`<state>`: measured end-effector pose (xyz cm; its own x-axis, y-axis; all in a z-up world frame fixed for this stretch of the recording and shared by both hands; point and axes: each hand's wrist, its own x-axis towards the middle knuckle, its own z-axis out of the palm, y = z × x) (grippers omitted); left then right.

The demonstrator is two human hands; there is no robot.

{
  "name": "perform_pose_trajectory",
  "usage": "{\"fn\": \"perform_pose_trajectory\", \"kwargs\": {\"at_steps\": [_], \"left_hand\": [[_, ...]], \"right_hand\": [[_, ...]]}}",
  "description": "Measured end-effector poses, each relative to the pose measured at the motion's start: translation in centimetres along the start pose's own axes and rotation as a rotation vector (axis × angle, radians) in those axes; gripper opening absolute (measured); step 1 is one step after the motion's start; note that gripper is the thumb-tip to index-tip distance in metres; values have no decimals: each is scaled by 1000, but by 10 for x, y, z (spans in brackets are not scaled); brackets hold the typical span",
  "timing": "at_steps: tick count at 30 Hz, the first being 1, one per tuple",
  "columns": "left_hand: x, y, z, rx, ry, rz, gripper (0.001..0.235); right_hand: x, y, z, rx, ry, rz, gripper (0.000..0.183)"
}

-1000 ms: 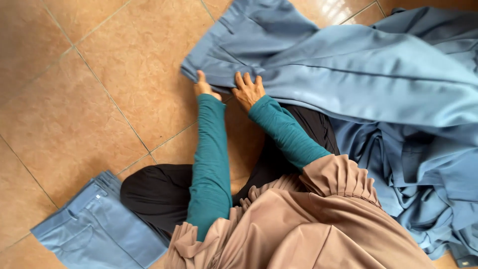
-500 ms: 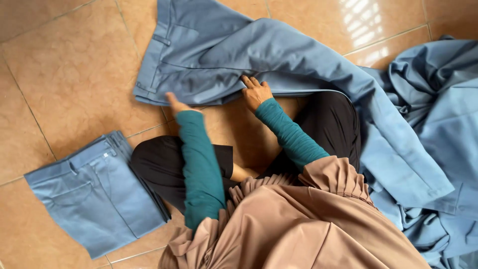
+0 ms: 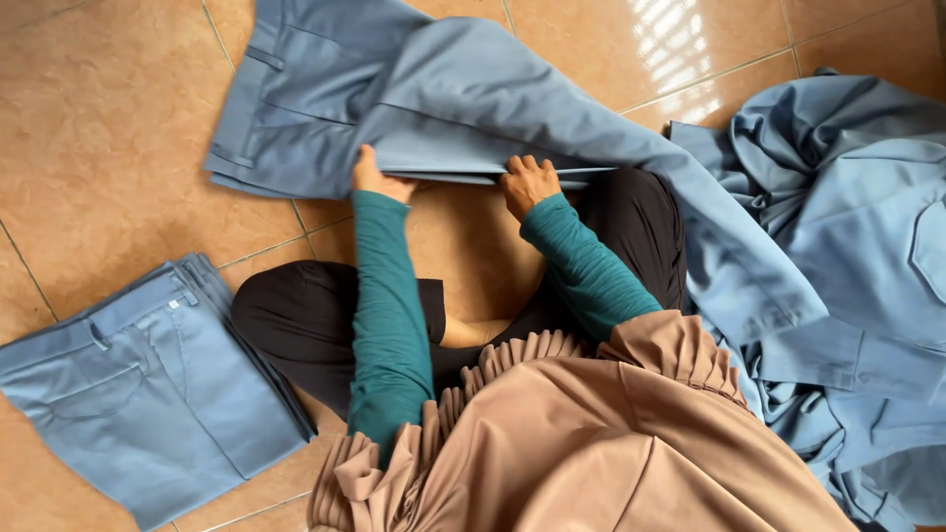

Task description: The person sits on the floor and folds several pairs of blue trousers by hand. They smooth the fabric, fold the legs, and then fold the trousers into neat rectangles, stacking them beside them.

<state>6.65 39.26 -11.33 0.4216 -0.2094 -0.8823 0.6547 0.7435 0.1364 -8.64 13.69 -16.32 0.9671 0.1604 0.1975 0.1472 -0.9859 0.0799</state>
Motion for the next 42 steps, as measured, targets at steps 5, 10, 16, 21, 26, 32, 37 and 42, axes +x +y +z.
{"fn": "perform_pose_trajectory", "kwargs": {"at_steps": [5, 10, 16, 21, 26, 32, 37, 42], "left_hand": [[20, 101, -74, -228, 53, 137, 65], [44, 190, -169, -276, 111, 239, 70], [18, 152, -173, -147, 254, 393, 104], [4, -19, -101, -237, 63, 72, 116], [-70, -133, 27, 72, -168, 12, 85], [-104, -31, 70, 141, -287, 166, 97], [-174, 29, 84, 56, -197, 325, 75], [-170, 78, 93, 56, -220, 308, 72]], "right_hand": [[-5, -2, 5, 4, -73, -1, 10], [0, -8, -2, 3, -5, -42, 9], [10, -16, -11, 46, 238, -78, 7], [21, -12, -49, 100, 416, -84, 16], [21, -7, -76, 143, 438, -84, 21], [30, 37, -75, -21, 523, -10, 19], [38, 60, -92, 53, 435, 87, 9], [71, 124, -78, 35, 408, 23, 7]]}}
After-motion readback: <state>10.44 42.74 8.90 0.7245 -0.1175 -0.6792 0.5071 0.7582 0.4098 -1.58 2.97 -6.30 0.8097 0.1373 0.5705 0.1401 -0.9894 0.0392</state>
